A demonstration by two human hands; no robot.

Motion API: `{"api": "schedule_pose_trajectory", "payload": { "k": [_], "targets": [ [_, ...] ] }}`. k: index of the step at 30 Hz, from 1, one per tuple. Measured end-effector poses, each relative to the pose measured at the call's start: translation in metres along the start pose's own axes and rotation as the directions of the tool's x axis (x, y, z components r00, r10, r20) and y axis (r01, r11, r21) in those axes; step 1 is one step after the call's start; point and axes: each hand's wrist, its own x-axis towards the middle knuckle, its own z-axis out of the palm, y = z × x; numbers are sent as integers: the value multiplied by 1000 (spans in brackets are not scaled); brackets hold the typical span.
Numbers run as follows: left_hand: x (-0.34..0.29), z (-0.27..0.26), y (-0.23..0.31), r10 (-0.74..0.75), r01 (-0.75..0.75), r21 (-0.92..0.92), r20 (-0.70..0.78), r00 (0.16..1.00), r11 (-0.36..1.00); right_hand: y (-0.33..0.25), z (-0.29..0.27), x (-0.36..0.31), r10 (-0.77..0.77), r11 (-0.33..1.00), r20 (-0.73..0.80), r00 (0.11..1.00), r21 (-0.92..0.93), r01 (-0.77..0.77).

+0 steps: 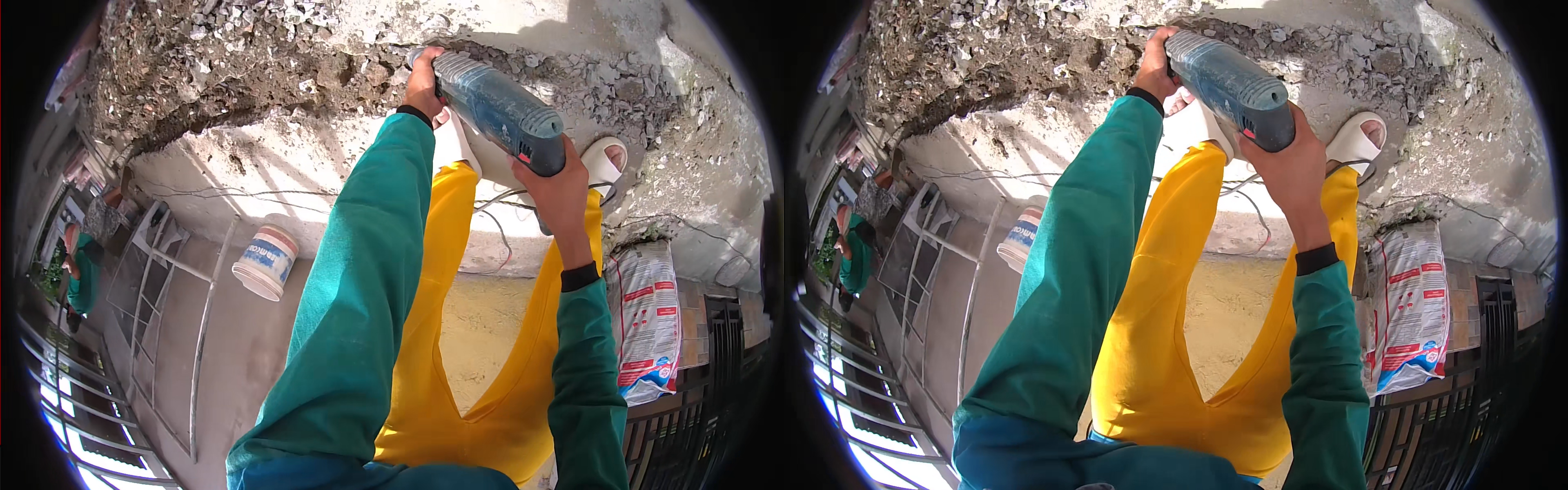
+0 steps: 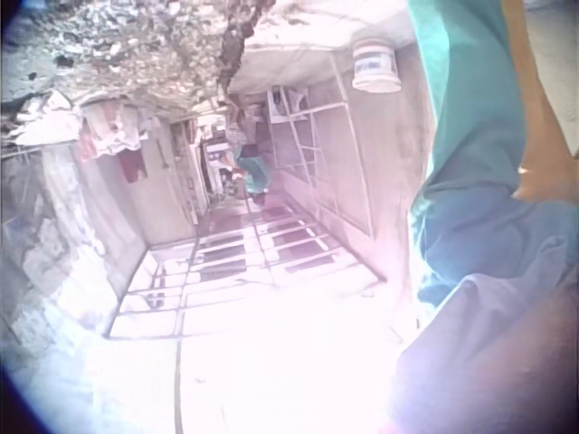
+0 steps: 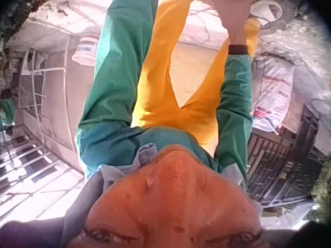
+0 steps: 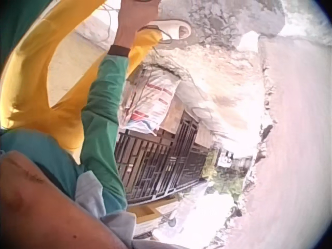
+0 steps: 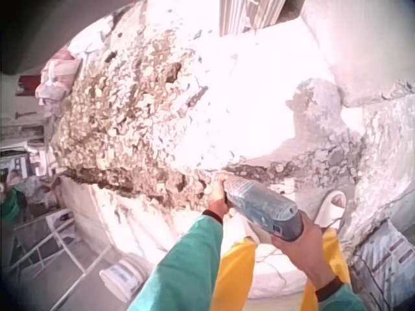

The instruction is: Drilling and breaking a concrete floor using a hammer drill.

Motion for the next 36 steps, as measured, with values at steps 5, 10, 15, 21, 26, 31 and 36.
{"api": "schedule_pose_trajectory", "payload": {
  "k": [5, 10, 15, 21, 26, 31, 36],
  "targets": [
    [72, -43, 30, 44, -33, 102, -109, 993, 994, -6, 36, 59, 198, 953, 252, 947, 175, -246],
    [20, -19, 11, -8, 12, -68, 59, 998, 998, 8, 20, 45, -96, 995, 145, 985, 32, 92],
    [-51, -82, -18, 116, -82, -206, 160, 980, 975, -12, 41, -71, -82, 992, 112, 990, -86, 92],
    [-132, -77, -31, 89, -51, -320, 106, 990, 946, -46, -18, -111, -58, 996, 199, 978, 72, 45],
    [-90, -37, -28, 89, -60, -205, 135, 987, 977, -38, -18, -102, -11, 999, 51, 999, 52, 8],
    [5, -31, 4, -51, 51, -7, 52, 997, 999, -19, 9, 12, 12, 994, 59, 998, 110, -19],
    [8, -81, 13, 105, -87, -183, 90, 990, 979, -11, 45, 18, -124, 992, 111, 986, -13, 126]
  ]
}}
